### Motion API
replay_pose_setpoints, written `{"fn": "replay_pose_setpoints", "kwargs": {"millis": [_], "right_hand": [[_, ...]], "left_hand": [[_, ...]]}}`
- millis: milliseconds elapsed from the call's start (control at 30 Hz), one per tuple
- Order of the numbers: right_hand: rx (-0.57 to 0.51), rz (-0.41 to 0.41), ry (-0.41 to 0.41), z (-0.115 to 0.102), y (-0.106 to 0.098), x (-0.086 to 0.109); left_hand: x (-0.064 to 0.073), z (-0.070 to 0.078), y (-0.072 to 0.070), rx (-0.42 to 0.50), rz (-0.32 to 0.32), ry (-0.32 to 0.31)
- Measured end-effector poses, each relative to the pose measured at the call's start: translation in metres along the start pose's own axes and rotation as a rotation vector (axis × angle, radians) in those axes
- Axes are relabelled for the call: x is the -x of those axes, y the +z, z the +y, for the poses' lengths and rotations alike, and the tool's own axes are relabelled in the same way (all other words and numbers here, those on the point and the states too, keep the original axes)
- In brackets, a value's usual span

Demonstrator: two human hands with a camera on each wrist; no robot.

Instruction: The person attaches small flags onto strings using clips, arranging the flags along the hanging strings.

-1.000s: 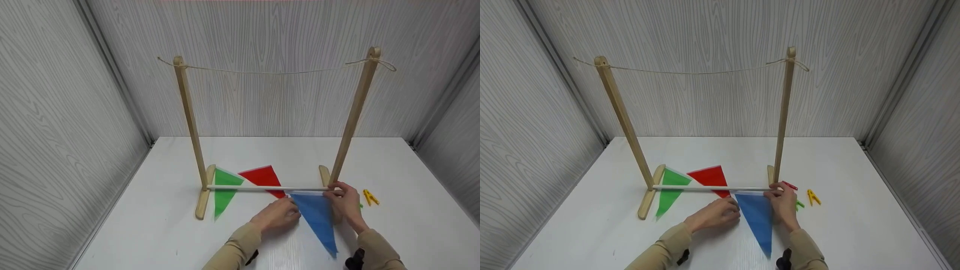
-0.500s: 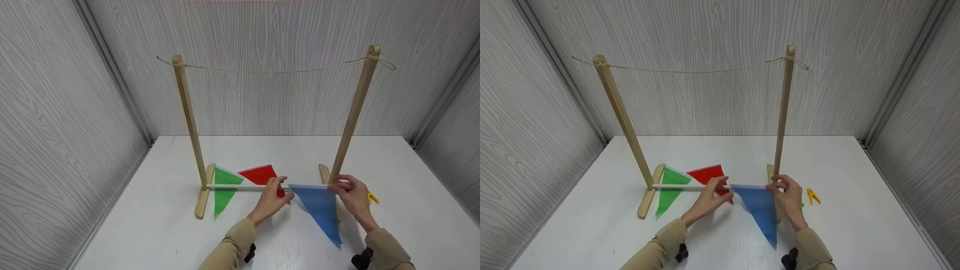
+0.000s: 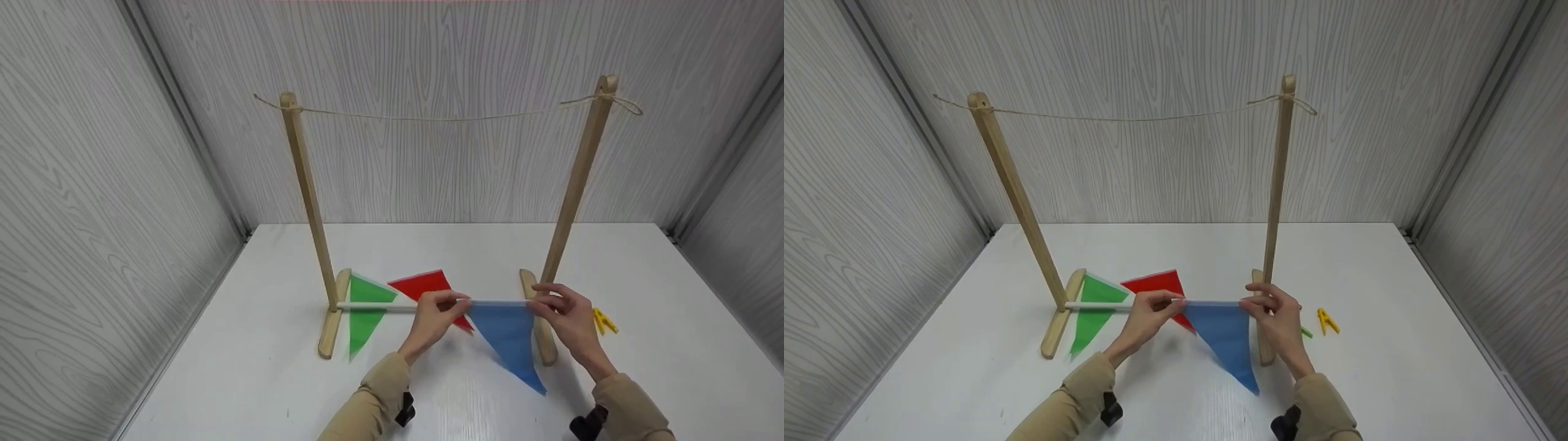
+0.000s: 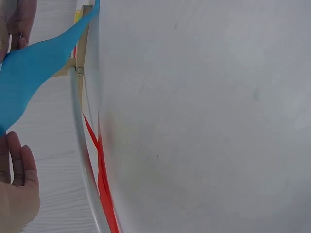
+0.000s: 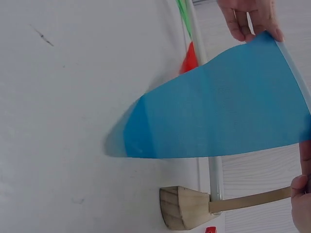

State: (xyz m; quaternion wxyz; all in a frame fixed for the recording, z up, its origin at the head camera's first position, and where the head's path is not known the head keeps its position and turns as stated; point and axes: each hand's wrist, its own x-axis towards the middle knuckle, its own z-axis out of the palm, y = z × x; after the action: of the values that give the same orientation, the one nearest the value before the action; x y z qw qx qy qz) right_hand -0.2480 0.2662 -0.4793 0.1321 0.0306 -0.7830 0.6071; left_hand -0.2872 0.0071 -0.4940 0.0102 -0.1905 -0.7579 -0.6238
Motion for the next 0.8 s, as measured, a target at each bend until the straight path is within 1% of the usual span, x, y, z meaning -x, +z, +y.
{"fn": "replay_pose_setpoints", "kwargs": {"millis": [167,267,333,367,467,567,600,667,733,800], "right_hand": [[-0.006,-0.011,0.015,0.0,-0.003,0.002],[-0.011,0.015,0.013,0.005,-0.011,0.001],[-0.007,0.068,0.02,0.01,-0.019,0.0],[-0.025,0.098,0.035,0.013,-0.024,0.0],[-0.108,0.185,0.099,0.021,-0.037,-0.001],[-0.124,0.244,0.168,0.027,-0.047,-0.001],[-0.102,0.256,0.185,0.029,-0.049,-0.001],[-0.013,0.269,0.216,0.033,-0.054,0.0],[0.081,0.264,0.241,0.036,-0.057,0.002],[0.152,0.247,0.264,0.038,-0.059,0.003]], "left_hand": [[0.001,0.003,-0.003,-0.026,0.036,0.048],[0.001,0.005,-0.004,-0.027,0.053,0.064],[0.001,0.005,-0.006,-0.024,0.068,0.066],[0.001,0.005,-0.006,-0.022,0.077,0.07],[0.0,0.004,-0.008,-0.018,0.104,0.081],[0.0,0.003,-0.009,-0.018,0.12,0.082],[0.0,0.003,-0.01,-0.017,0.123,0.081],[0.0,0.003,-0.009,-0.022,0.126,0.079],[0.0,0.004,-0.009,-0.018,0.128,0.078],[0.001,0.004,-0.008,-0.019,0.13,0.077]]}}
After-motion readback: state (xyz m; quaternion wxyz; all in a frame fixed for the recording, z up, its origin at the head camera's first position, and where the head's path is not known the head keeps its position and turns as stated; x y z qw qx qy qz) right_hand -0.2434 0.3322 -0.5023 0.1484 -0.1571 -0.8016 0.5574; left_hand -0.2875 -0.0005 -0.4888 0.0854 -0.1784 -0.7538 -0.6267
